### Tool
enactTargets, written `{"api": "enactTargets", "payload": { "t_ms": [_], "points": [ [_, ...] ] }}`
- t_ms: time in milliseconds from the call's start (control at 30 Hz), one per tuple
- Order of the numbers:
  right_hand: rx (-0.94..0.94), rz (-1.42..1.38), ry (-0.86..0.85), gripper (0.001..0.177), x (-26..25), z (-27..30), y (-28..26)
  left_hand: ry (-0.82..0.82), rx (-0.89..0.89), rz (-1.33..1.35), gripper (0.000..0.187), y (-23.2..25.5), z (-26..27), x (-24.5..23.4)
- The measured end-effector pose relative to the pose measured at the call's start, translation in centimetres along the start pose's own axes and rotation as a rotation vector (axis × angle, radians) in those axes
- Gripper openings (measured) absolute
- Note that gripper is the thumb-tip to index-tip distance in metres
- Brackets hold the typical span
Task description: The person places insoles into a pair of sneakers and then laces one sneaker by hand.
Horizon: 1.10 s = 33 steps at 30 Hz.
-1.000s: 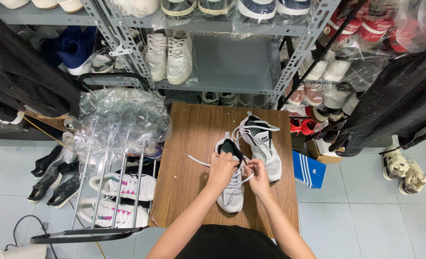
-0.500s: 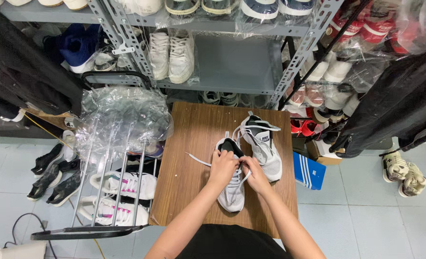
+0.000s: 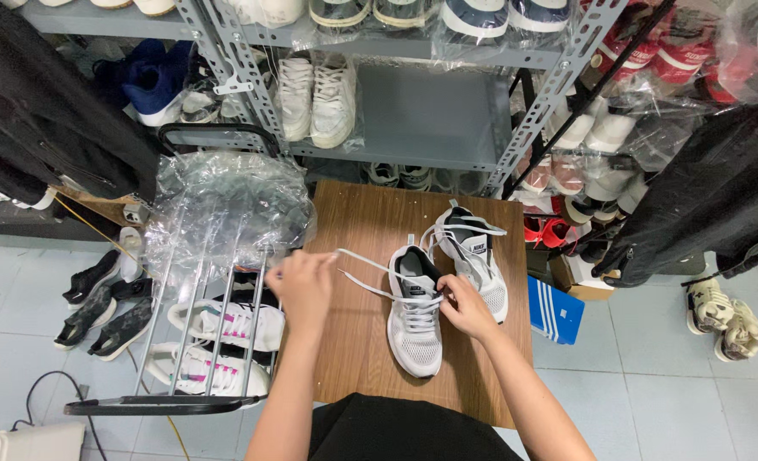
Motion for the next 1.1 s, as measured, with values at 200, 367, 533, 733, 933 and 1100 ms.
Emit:
{"api": "enactTargets", "payload": {
  "t_ms": [200, 367, 533, 733, 933, 1100],
  "points": [
    [-0.013, 0.181, 0.024, 0.027, 0.0, -1.2, -2.3, 0.01, -0.016, 0.191, 0.006, 1.4, 0.5, -4.0],
    [-0.283, 0.163, 0.376, 0.011, 0.9, 0.2, -2.9, -0.273, 0.079, 0.577, 0.017, 4.5, 3.7, -0.6],
    [0.131, -0.604, 0.298, 0.023, 1.1, 6.0, 3.7, -0.744, -0.209, 0.433, 0.06, 1.3, 7.2, 7.9],
    [0.429, -0.2, -0.118, 0.036, 2.2, 12.0, 3.5, -0.631, 0.022, 0.084, 0.032, -1.8, 12.2, 14.1],
    [0.488, -0.175, 0.057, 0.029, 3.0, 12.5, -1.7, -0.645, -0.275, 0.037, 0.015, -3.7, 10.6, 12.8],
    [0.166, 0.068, 0.214, 0.029, 1.2, 7.7, -5.7, -0.344, -0.266, 0.423, 0.022, -2.4, 6.4, 6.5]
  ]
}}
Point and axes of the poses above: each hand's wrist, its own z-axis away from the middle knuckle, its own x-axis out of the palm, y = z × x, the point moved 5 cm from there along -z, towards the middle knuckle, and after that the axes turned 12 degrees about -x, right-handed, at the moved point
